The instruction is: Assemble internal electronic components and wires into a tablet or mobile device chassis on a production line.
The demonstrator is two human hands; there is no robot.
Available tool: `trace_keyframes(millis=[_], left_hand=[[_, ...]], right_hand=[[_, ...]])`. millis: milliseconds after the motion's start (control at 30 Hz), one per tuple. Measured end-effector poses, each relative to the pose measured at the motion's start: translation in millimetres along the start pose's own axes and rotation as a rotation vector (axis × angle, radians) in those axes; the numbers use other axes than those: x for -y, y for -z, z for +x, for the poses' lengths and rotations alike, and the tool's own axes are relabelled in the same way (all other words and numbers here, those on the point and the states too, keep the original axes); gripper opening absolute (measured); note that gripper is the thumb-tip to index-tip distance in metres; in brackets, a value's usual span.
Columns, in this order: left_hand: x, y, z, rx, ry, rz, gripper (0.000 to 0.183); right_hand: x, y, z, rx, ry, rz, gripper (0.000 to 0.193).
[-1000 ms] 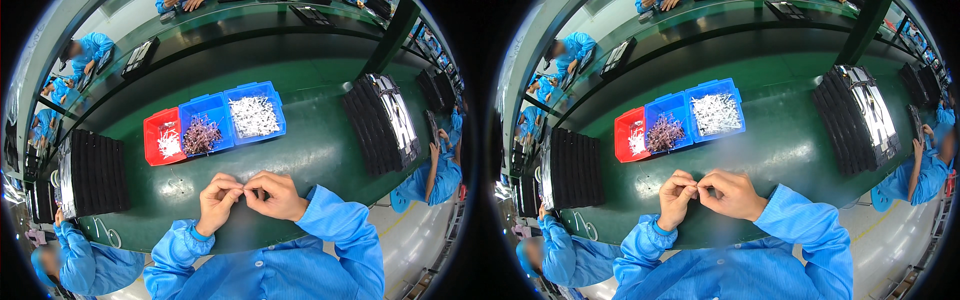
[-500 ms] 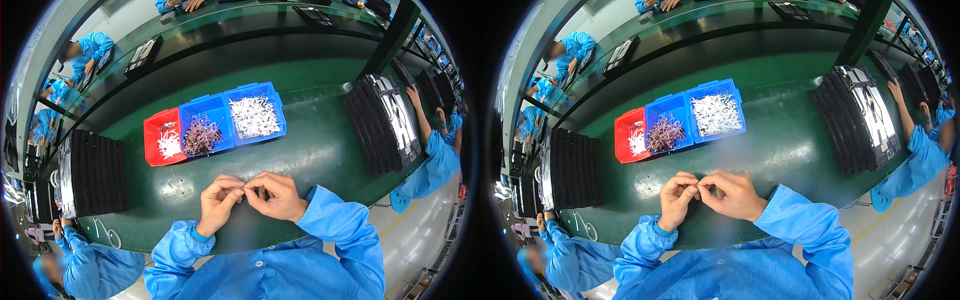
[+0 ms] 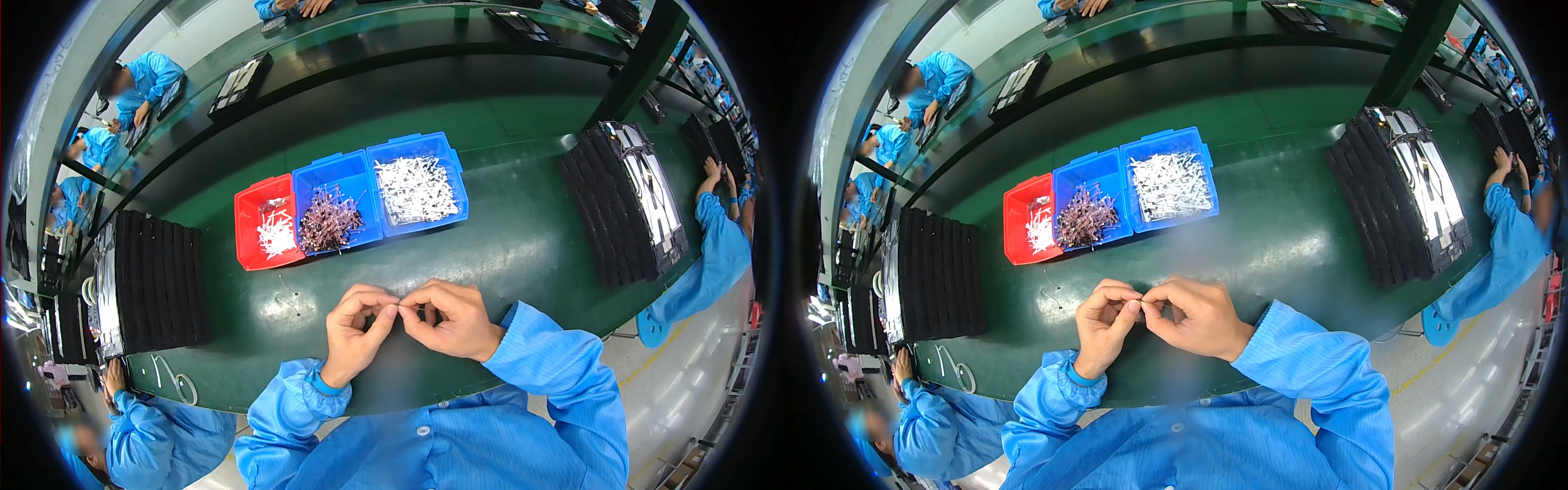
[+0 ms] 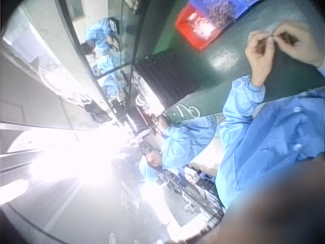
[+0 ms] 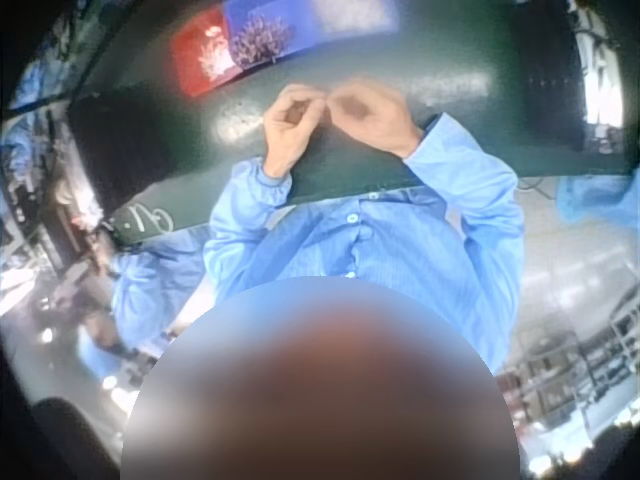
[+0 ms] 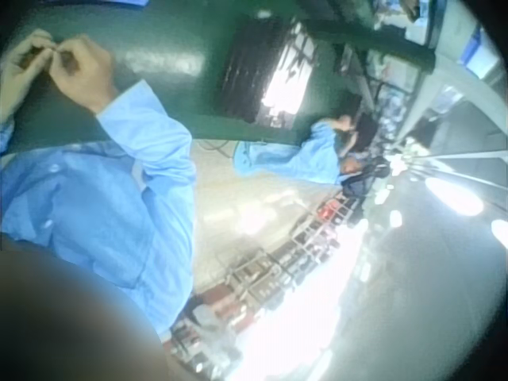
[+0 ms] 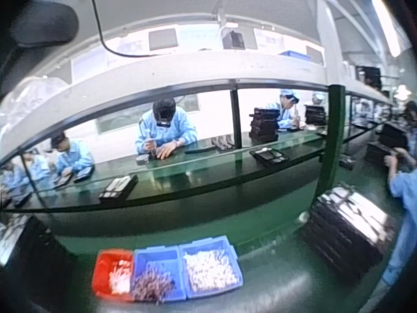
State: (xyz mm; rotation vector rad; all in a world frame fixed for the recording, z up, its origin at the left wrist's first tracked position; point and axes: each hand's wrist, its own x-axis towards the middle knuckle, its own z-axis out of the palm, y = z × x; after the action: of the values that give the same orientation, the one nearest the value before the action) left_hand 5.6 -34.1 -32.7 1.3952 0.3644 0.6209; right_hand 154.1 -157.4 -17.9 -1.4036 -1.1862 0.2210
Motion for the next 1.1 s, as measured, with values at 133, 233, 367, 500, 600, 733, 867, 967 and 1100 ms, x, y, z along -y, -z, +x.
trace_keyframes(millis=[133, 233, 367, 500, 600, 733, 867, 967, 1100], left_hand=[[2, 0, 0, -0.013, -0.027, 0.049, 0.013], [2, 0, -1, -0.022, -0.033, 0.059, 0.013], [4, 1, -2, -0.038, -0.010, 0.047, 0.012], [3, 1, -2, -0.038, -0.002, 0.036, 0.011], [3, 1, -3, -0.044, 0.003, 0.032, 0.011], [3, 1, -2, -0.038, -0.007, 0.017, 0.013], [-6, 2, 2, 0.036, 0.174, -0.136, 0.020], [1, 8, 2, 0.111, 0.230, -0.293, 0.022], [2, 8, 2, 0.139, 0.203, -0.302, 0.022]], right_hand=[[1, -3, -1, -0.023, -0.029, -0.008, 0.012], [1, -4, -2, -0.007, -0.039, -0.017, 0.012], [0, -4, -3, 0.001, -0.049, -0.022, 0.011], [-2, -4, -3, 0.029, -0.010, -0.023, 0.015], [-2, -4, -3, 0.030, -0.011, -0.026, 0.015], [-2, -4, -3, 0.035, -0.049, -0.036, 0.013], [0, 0, -3, 0.004, -0.128, 0.061, 0.010], [3, 3, -2, 0.040, -0.269, 0.229, 0.006], [1, 3, -2, 0.076, -0.309, 0.360, 0.005]])
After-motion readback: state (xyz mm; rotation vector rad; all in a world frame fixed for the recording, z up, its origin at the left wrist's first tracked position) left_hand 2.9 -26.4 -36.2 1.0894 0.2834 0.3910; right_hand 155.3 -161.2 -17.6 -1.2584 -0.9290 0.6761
